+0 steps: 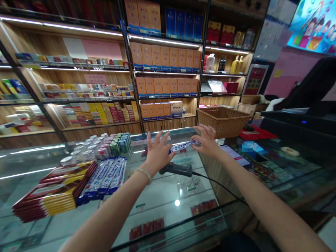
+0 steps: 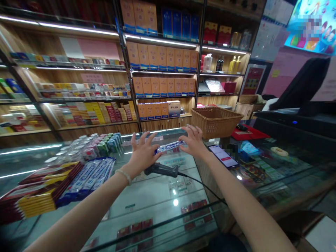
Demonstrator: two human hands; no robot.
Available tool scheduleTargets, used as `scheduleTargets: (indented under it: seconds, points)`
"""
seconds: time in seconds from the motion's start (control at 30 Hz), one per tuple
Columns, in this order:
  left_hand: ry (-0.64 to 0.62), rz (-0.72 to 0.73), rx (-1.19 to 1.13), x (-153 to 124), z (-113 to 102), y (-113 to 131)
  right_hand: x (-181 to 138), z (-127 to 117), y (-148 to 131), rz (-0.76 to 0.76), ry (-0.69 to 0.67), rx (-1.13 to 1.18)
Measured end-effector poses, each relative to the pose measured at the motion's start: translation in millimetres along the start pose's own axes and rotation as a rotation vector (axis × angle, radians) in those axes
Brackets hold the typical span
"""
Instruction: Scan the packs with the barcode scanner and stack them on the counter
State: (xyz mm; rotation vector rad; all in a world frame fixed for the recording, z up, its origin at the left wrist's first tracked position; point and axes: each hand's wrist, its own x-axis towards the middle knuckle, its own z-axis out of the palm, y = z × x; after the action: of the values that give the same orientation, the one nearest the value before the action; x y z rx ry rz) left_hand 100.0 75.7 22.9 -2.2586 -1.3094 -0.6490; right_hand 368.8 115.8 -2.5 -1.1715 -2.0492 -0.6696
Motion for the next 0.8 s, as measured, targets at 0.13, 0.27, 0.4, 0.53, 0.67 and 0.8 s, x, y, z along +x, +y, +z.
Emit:
scheduleTargets:
  seconds: [0.13, 0.27, 0.4, 0.53, 0.67, 0.8]
  points:
    - [-0.045, 0.05, -0.04, 25.1, 22.7, 29.0, -20.1, -2.8, 38.4, 0.018, -0.028, -0.05]
    - [-0.081, 0.074, -0.07, 42.0, 42.0, 50.5, -38.8, -5.5, 64.7, 0.058, -0.07, -0.079]
    - [-0.12, 0.075, -0.058, 54.6, 59.2, 61.6, -46.3, -2.2, 79.7, 0.086, -0.158, -0.092]
    - [-0.173, 0.044, -0.024, 66.7, 76.2, 64.5, -41.9, 11.0, 88.1, 0.128, -0.251, -0.102]
    - [-0.255, 0.017, 0.003, 74.5, 91.8, 64.1, -38.1, 28.8, 89.8, 0.162, -0.314, -0.108]
    - [-0.306, -0.004, 0.003, 77.7, 102.6, 62.6, -41.1, 42.0, 86.9, 0.186, -0.326, -0.107]
